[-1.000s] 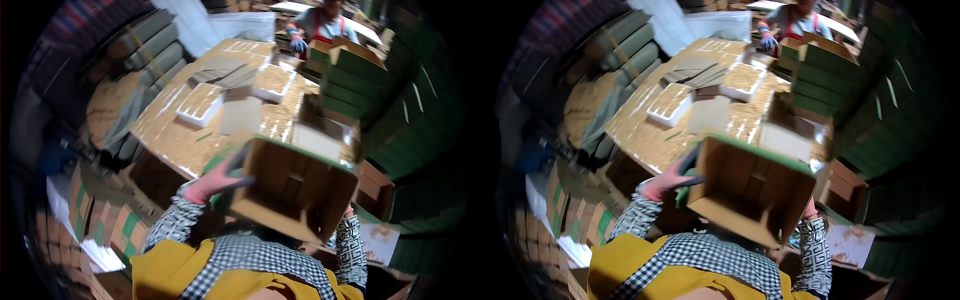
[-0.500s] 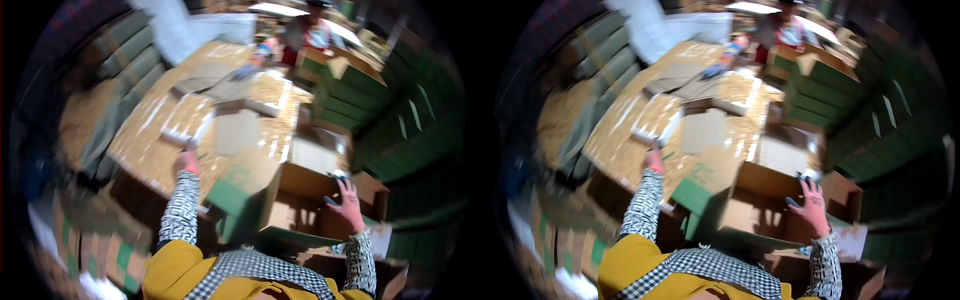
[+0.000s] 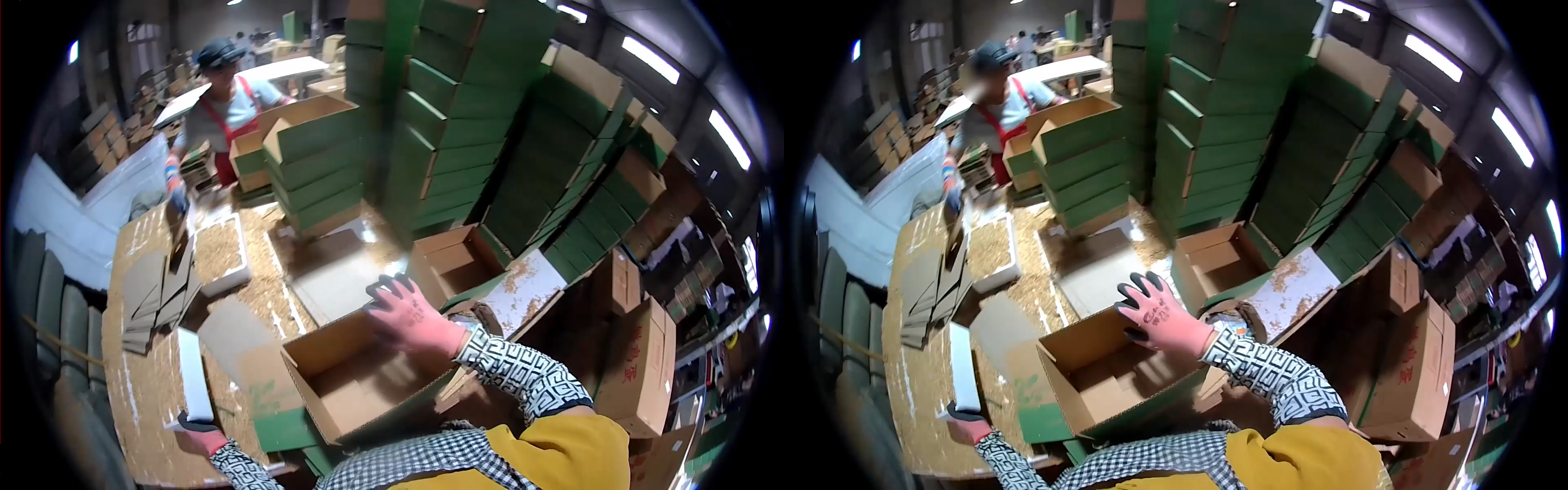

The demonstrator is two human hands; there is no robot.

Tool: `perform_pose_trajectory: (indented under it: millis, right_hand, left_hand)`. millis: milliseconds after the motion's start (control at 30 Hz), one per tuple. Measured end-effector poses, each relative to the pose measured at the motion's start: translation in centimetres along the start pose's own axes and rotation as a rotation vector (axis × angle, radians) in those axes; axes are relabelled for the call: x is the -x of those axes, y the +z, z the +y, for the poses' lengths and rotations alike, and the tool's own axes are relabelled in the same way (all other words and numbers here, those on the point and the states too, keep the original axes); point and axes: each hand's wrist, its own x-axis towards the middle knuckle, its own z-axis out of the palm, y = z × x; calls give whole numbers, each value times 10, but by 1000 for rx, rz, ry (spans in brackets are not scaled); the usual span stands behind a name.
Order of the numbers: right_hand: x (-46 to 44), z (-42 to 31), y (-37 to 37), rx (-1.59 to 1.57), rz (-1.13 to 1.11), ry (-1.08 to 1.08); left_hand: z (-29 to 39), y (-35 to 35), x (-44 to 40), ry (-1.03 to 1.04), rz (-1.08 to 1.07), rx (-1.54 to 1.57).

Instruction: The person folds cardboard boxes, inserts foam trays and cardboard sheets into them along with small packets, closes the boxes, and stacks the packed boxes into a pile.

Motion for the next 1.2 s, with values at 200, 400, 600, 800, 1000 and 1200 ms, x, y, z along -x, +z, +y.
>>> perform_pose_trajectory:
  millis: [200, 400, 600, 800, 1000, 1200]
  right_hand:
    - [-4, 15, 11, -797, -58, 176]
    - [-14, 28, -21, -2384, 155, 481]
    - [38, 39, -53, -1656, 113, 709]
    - [117, 23, -86, -1070, 125, 556]
    - [68, -53, -46, -1561, -62, 909]
    - [62, -37, -16, -366, -523, 595]
  left_hand:
    - [114, 36, 148, 143, -242, 190]
    - [186, 165, 276, 260, -777, 112]
    - [126, 181, 304, 569, -975, -14]
    - [126, 176, 332, 255, -844, -216]
    - [66, 181, 188, 495, -149, -533]
    - [1, 181, 59, 160, -261, -1227]
